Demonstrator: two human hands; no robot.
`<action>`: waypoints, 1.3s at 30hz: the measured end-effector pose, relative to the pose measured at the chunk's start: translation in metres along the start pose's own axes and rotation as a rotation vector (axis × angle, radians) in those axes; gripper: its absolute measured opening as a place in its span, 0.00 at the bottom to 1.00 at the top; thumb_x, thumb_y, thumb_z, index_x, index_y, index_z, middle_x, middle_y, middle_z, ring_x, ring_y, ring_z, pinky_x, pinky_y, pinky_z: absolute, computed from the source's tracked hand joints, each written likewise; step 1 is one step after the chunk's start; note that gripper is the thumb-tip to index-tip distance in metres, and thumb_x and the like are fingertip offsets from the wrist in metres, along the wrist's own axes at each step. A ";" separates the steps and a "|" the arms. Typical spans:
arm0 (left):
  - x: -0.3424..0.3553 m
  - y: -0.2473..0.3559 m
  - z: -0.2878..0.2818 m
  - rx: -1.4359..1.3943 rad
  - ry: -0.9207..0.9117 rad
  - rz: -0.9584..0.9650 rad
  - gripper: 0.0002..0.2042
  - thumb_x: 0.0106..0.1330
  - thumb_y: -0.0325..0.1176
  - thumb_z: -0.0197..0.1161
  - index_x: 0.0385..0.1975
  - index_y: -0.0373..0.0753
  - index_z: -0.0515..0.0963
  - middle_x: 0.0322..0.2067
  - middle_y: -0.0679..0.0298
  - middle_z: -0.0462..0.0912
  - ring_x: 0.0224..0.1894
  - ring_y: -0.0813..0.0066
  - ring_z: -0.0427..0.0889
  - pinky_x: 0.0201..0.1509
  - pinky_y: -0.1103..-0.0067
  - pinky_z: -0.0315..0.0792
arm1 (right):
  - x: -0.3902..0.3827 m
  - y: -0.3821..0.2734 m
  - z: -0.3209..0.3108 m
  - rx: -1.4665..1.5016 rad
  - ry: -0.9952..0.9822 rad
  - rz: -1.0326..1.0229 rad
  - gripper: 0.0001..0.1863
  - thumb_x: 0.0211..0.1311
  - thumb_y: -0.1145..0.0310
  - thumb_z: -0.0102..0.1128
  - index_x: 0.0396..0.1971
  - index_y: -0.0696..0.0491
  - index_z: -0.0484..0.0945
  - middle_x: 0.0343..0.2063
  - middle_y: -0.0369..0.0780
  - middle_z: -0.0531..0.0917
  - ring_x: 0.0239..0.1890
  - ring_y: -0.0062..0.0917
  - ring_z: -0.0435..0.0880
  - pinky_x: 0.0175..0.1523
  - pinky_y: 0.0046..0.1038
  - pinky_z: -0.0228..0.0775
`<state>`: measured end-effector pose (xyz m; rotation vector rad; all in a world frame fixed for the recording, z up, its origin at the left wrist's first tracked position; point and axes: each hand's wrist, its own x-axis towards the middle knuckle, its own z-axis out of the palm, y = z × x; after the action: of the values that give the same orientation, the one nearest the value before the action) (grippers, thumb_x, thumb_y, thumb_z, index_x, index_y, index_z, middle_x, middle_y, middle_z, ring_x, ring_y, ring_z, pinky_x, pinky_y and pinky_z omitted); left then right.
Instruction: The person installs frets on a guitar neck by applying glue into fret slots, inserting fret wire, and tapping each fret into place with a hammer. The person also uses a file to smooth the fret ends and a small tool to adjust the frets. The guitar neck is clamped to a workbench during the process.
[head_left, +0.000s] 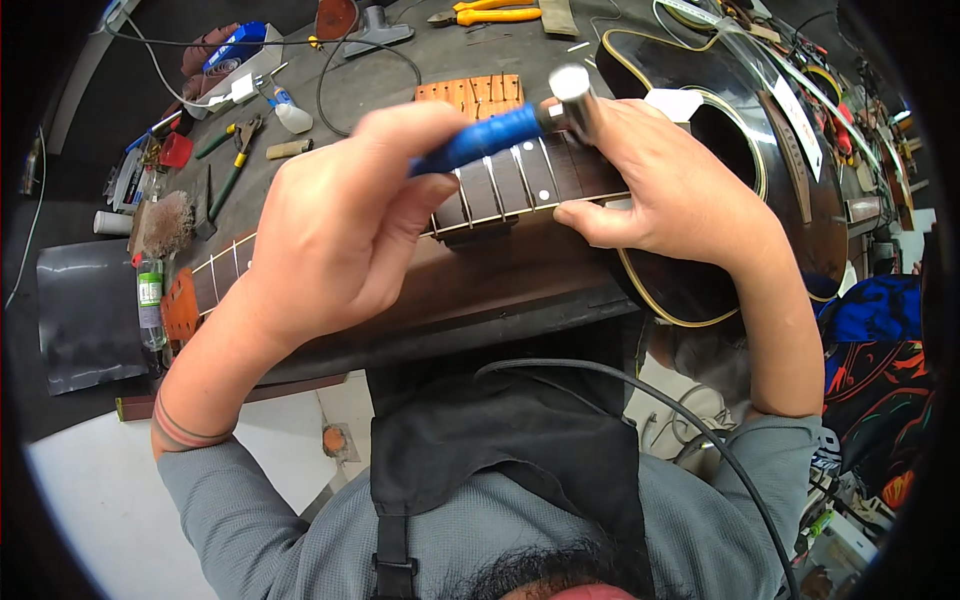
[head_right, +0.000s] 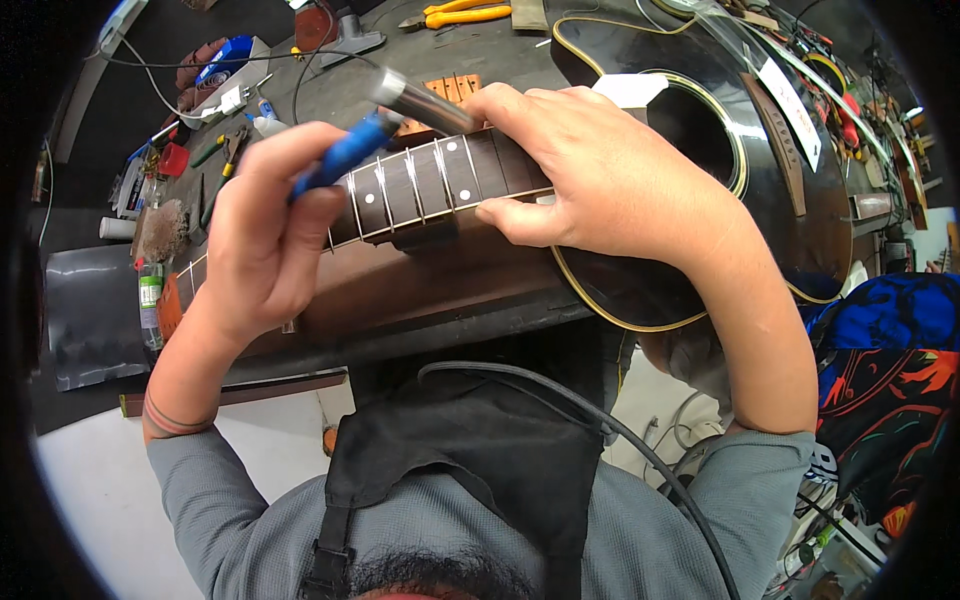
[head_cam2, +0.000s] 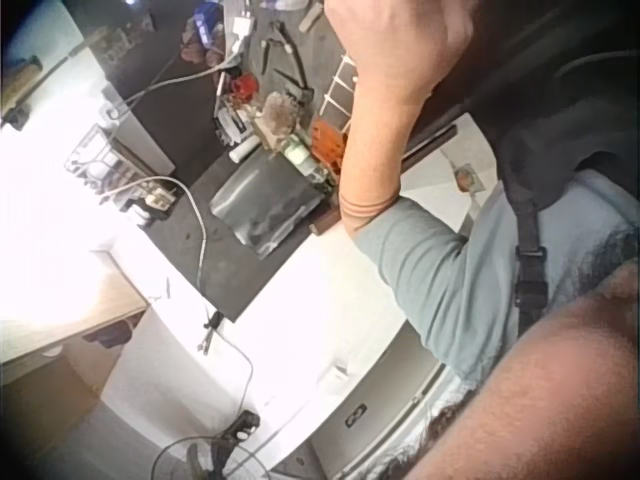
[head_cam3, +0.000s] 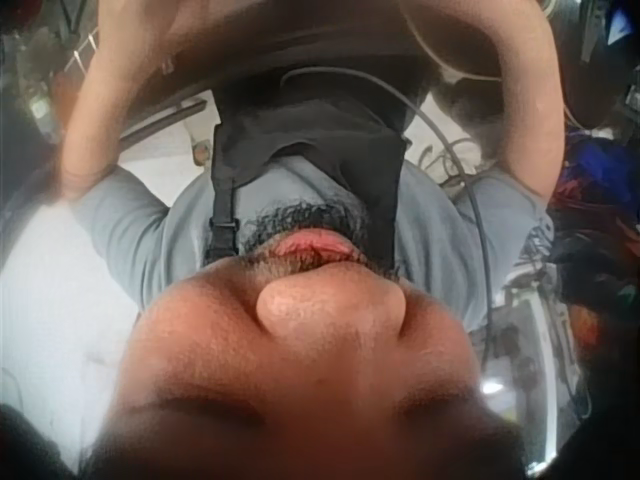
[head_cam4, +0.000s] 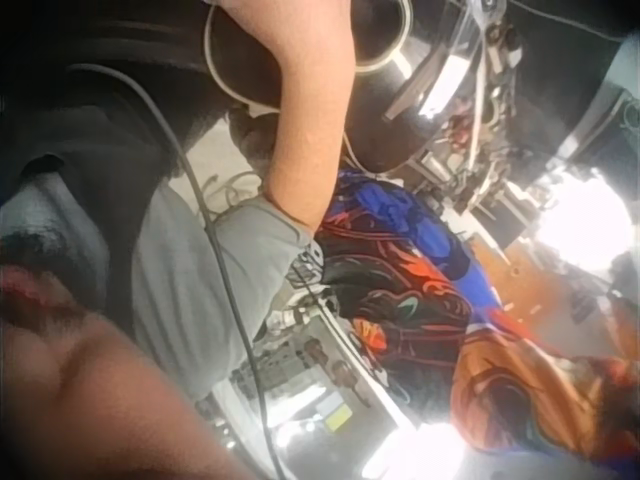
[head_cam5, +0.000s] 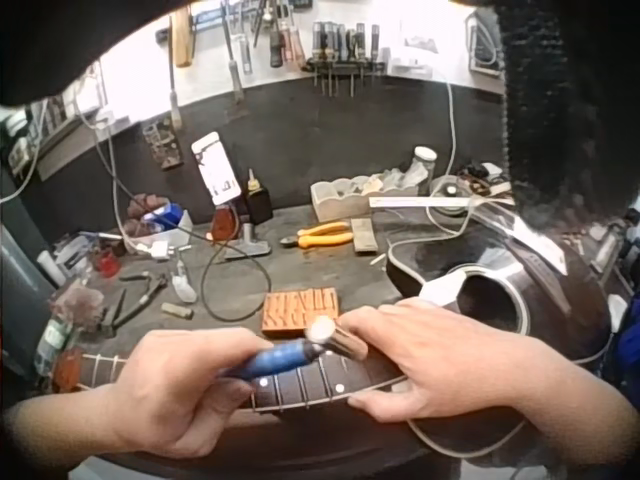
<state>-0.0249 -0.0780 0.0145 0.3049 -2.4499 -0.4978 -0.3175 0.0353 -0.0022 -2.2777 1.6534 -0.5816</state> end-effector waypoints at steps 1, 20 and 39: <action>0.000 -0.003 -0.001 0.074 -0.095 0.041 0.16 0.78 0.25 0.70 0.62 0.32 0.81 0.43 0.53 0.90 0.35 0.57 0.88 0.43 0.67 0.82 | 0.001 0.001 0.000 0.021 -0.012 0.016 0.32 0.60 0.61 0.76 0.64 0.52 0.78 0.55 0.45 0.87 0.55 0.46 0.84 0.65 0.43 0.75; 0.002 -0.011 0.007 0.222 -0.140 0.119 0.14 0.85 0.28 0.65 0.64 0.32 0.80 0.32 0.61 0.84 0.29 0.71 0.81 0.35 0.74 0.76 | 0.001 0.005 0.005 -0.020 0.046 -0.054 0.35 0.62 0.57 0.76 0.67 0.54 0.76 0.53 0.48 0.88 0.59 0.49 0.87 0.67 0.48 0.75; 0.007 0.005 0.003 0.133 -0.043 -0.058 0.14 0.76 0.25 0.70 0.58 0.32 0.84 0.36 0.50 0.89 0.34 0.51 0.90 0.39 0.64 0.81 | 0.001 0.005 0.002 -0.001 0.037 -0.048 0.33 0.63 0.57 0.75 0.65 0.53 0.77 0.54 0.48 0.88 0.60 0.49 0.86 0.66 0.47 0.76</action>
<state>-0.0334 -0.0746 0.0180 0.4256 -2.5275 -0.3695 -0.3202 0.0327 -0.0063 -2.3273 1.6200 -0.6380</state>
